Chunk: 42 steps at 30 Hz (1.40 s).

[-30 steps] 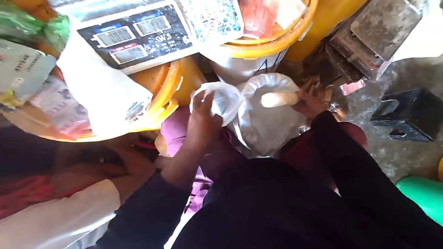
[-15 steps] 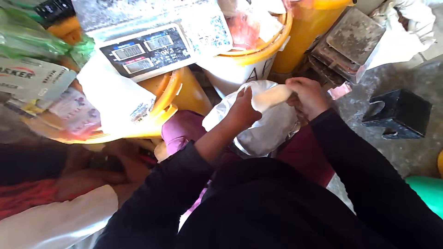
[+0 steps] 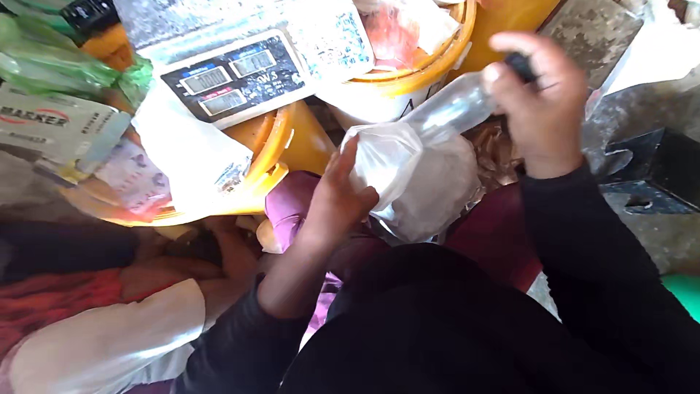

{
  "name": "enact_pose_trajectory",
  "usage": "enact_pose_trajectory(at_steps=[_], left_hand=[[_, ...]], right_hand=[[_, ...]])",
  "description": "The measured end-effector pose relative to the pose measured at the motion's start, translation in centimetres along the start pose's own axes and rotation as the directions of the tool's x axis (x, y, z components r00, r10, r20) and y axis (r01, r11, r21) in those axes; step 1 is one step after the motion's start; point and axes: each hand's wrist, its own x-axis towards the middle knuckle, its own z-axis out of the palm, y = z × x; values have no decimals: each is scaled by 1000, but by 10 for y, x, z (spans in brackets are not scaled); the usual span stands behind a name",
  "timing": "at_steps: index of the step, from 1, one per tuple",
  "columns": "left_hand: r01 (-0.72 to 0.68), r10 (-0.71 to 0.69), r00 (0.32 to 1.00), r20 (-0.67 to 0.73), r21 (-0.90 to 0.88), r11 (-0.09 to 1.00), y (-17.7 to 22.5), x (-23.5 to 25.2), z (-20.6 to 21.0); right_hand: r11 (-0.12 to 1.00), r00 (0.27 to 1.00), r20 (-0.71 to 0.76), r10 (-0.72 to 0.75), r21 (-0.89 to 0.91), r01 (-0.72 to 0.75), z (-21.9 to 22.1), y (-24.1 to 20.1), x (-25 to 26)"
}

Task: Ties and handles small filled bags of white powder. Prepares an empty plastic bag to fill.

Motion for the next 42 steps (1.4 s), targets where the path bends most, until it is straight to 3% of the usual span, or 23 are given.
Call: enact_pose_trajectory(at_steps=[3, 7, 13, 18, 23, 28, 37, 42], left_hand=[[-10, 3, 999, -48, -138, 990, -18, -14, -21], [-68, 49, 994, -101, -202, 977, -29, -38, -40], [-322, 271, 941, -204, -278, 905, -36, -70, -60], [-420, 373, 905, -204, -288, 861, -40, -109, -88], [-491, 398, 829, -393, -169, 854, -20, -156, -88], [-513, 410, 788, -459, -121, 850, -17, -185, -88], [-530, 409, 779, -475, -150, 835, -7, -206, -75], [-541, 410, 808, -424, -257, 801, -4, -204, -69]], right_hand=[[972, 978, -58, 200, 136, -191, -25, 24, -1], [906, 904, -88, 418, 110, -408, -41, 54, -37], [833, 814, -184, 551, 71, -548, -56, 59, -111], [857, 800, -308, 515, 163, -489, -87, 59, -143], [816, 731, -364, 577, 291, -499, -115, 62, -170], [789, 687, -390, 612, 352, -503, -118, 70, -176], [823, 750, -356, 557, 358, -442, -109, 70, -165], [810, 727, -378, 573, 392, -435, -115, 67, -172]])
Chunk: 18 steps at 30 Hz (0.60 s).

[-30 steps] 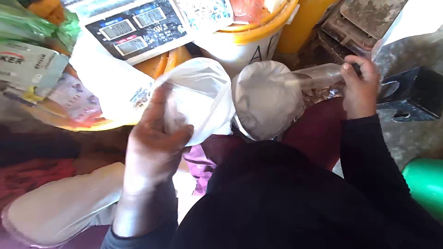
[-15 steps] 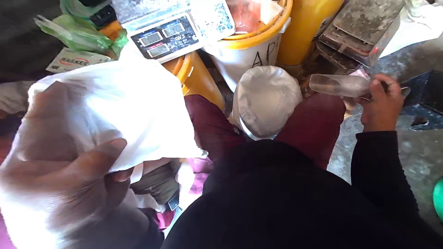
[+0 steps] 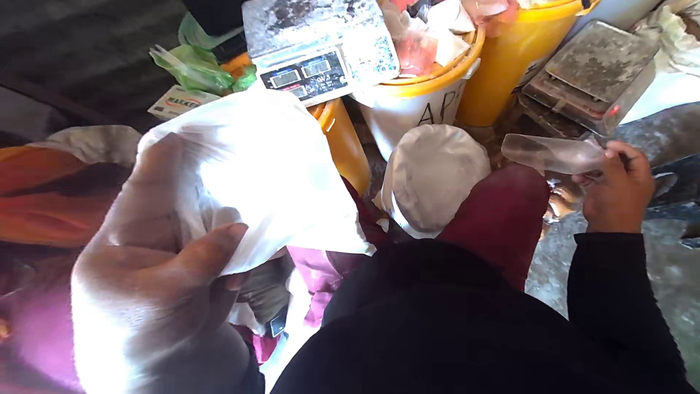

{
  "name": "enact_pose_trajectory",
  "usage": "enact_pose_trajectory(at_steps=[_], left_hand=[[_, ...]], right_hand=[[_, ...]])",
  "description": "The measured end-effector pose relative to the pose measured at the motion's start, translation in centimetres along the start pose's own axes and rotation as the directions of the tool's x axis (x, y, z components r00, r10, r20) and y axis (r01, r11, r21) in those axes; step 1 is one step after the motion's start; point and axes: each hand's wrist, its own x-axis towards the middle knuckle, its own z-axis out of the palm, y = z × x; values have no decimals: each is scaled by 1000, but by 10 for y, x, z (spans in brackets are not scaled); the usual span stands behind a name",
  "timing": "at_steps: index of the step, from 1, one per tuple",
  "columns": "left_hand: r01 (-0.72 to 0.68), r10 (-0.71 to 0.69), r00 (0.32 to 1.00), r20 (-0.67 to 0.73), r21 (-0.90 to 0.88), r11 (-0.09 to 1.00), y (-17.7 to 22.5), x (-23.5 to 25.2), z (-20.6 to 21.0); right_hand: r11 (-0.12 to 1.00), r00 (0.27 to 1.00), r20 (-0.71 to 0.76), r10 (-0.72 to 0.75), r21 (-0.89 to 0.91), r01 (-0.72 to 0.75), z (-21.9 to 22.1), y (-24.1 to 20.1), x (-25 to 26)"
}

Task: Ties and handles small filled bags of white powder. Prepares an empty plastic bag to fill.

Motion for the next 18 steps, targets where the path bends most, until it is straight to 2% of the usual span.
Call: enact_pose_trajectory(at_steps=[8, 13, 18], left_hand=[[-1, 3, 999, 35, -48, 999, -4, -4, -1], [-35, 37, 997, 69, -26, 999, -3, 2, 1], [-38, 37, 998, 44, 30, 999, -8, 2, 2]], right_hand=[[999, 996, -81, 41, 33, -38, -11, 0, -8], [998, 996, -86, 36, 49, -32, -4, -2, -10], [998, 996, -79, 40, 42, -36, 2, -1, -15]])
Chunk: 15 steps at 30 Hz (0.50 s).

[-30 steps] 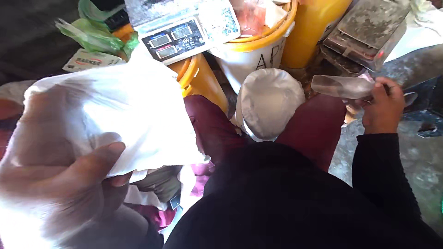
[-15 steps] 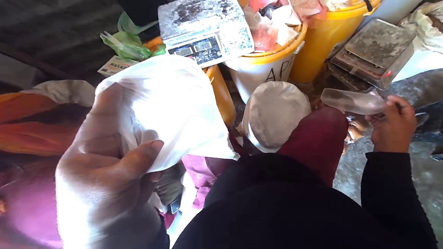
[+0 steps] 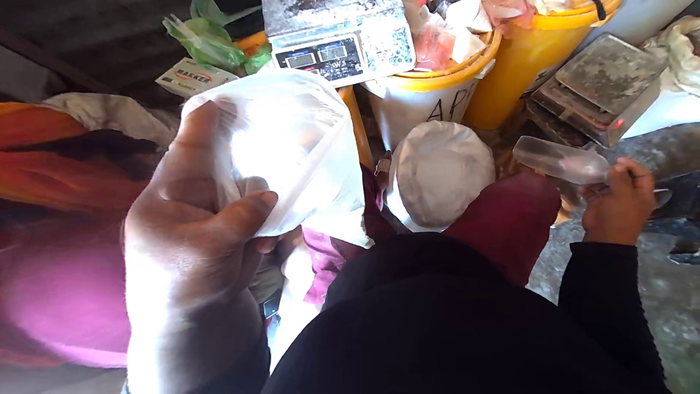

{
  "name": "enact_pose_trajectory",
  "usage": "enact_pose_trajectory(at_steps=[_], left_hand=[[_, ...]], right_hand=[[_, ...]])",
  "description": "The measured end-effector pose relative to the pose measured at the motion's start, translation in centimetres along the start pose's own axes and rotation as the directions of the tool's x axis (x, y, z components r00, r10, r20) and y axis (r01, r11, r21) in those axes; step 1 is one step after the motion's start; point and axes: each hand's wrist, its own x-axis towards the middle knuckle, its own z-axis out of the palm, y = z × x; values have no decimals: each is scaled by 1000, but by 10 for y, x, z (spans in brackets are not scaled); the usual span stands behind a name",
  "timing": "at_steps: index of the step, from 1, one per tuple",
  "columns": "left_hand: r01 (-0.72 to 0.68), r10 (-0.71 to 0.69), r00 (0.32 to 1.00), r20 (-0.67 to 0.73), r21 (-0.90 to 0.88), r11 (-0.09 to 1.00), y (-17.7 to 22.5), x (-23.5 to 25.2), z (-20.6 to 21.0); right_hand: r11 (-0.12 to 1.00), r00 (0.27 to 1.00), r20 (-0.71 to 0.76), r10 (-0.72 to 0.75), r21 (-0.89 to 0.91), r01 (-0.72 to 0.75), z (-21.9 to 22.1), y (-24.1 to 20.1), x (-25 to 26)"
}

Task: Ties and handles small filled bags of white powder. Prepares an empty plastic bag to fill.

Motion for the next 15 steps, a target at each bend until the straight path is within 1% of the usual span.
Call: enact_pose_trajectory(at_steps=[4, 7, 10, 15], left_hand=[[-30, 30, 999, 26, -20, 999, -6, 9, 7], [-11, 10, 1000, -18, -27, 1000, -7, 15, 17], [14, -14, 1000, -13, 1, 1000, -10, 19, 18], [80, -81, 996, -45, -30, 996, -18, 27, 19]], right_hand=[[1000, 1000, 4, -4, -18, 4, -8, 3, 0], [999, 1000, -6, -16, -31, 16, -17, 6, 0], [999, 1000, -24, 1, -49, -2, -21, 10, -3], [997, 999, -37, 32, -75, -34, -15, 13, -6]])
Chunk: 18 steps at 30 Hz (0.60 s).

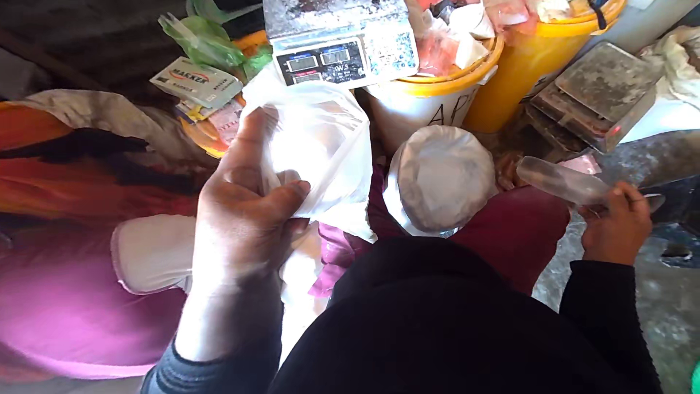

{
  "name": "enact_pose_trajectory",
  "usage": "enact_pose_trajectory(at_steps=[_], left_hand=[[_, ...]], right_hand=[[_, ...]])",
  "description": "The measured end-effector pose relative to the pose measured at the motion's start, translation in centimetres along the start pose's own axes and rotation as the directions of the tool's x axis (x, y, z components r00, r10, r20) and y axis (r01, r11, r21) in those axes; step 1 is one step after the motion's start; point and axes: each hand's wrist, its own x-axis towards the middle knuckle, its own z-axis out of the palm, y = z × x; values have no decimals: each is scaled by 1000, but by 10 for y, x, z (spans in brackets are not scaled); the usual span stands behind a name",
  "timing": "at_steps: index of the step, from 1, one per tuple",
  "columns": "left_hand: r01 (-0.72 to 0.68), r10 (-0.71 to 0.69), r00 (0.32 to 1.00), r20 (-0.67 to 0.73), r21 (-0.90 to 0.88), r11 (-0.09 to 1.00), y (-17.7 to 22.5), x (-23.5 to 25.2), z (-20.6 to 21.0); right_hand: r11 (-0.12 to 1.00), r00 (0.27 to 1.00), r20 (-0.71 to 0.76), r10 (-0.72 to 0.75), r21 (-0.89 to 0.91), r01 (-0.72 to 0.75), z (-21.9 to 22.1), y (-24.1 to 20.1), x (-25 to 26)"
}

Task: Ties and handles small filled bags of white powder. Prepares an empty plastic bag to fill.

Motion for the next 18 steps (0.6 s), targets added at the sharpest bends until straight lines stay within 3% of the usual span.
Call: enact_pose_trajectory(at_steps=[18], left_hand=[[162, -166, 983, -77, -51, 985, -32, 21, -10]], right_hand=[[999, 987, 158, 19, -44, -12, 70, -5, 17]])
